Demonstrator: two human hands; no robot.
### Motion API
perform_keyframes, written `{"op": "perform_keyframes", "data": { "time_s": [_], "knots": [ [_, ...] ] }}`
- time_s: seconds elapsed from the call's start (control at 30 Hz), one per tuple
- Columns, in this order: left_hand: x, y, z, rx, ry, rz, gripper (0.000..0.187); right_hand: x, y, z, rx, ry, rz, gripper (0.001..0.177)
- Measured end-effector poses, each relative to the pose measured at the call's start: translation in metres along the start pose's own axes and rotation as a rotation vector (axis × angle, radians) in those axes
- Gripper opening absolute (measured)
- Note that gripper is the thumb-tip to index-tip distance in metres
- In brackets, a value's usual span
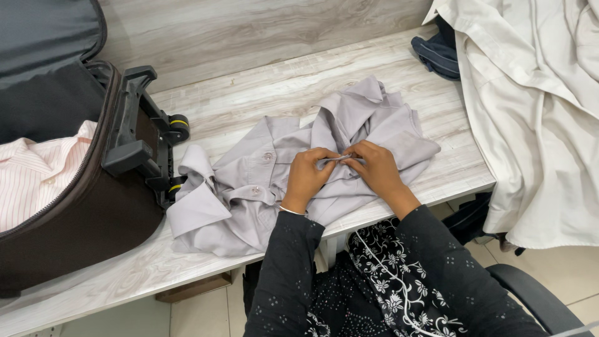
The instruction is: The person buttons a grey shirt, spreads it out on a surface, and folds it before placing it into an open suitcase. The person then picks up a white shirt, unbuttons the collar, and buttons it while it is flat on the surface.
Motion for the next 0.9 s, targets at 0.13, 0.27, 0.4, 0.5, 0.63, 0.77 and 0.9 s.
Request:
{"op": "perform_keyframes", "data": {
  "time_s": [0.13,0.27,0.4,0.5,0.63,0.77,0.9],
  "knots": [
    [-0.005,0.000,0.000,-0.004,0.021,-0.027,0.014,0.004,0.002,0.001,0.010,0.045,0.009,0.017],
    [-0.017,0.003,0.005,-0.026,0.192,-0.127,0.014,-0.004,0.004,-0.008,0.102,0.047,-0.059,0.012],
    [-0.021,0.009,0.011,-0.056,0.276,-0.181,0.030,-0.012,0.005,-0.016,0.125,0.053,-0.054,0.009],
    [-0.011,0.010,0.015,-0.057,0.263,-0.082,0.033,-0.025,0.004,-0.022,0.176,0.152,-0.146,0.014],
    [0.011,0.023,0.020,-0.106,0.070,-0.117,0.035,-0.027,0.009,-0.026,0.135,0.184,-0.128,0.016],
    [0.039,0.025,-0.015,-0.170,-0.125,-0.049,0.044,0.018,0.007,-0.018,0.020,0.277,-0.116,0.013],
    [0.047,0.015,-0.128,0.076,-0.532,-0.009,0.044,0.145,-0.005,-0.104,0.284,0.164,0.055,0.014]
  ]
}}
Point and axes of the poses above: each hand's wrist, its own y-axis away from the middle knuckle, its own z-axis out of the palm, x = y × z, the point moved 5 cm from there along -y, towards the middle knuckle, and after that the axes turned 12 degrees about y, right-handed, at the moved point
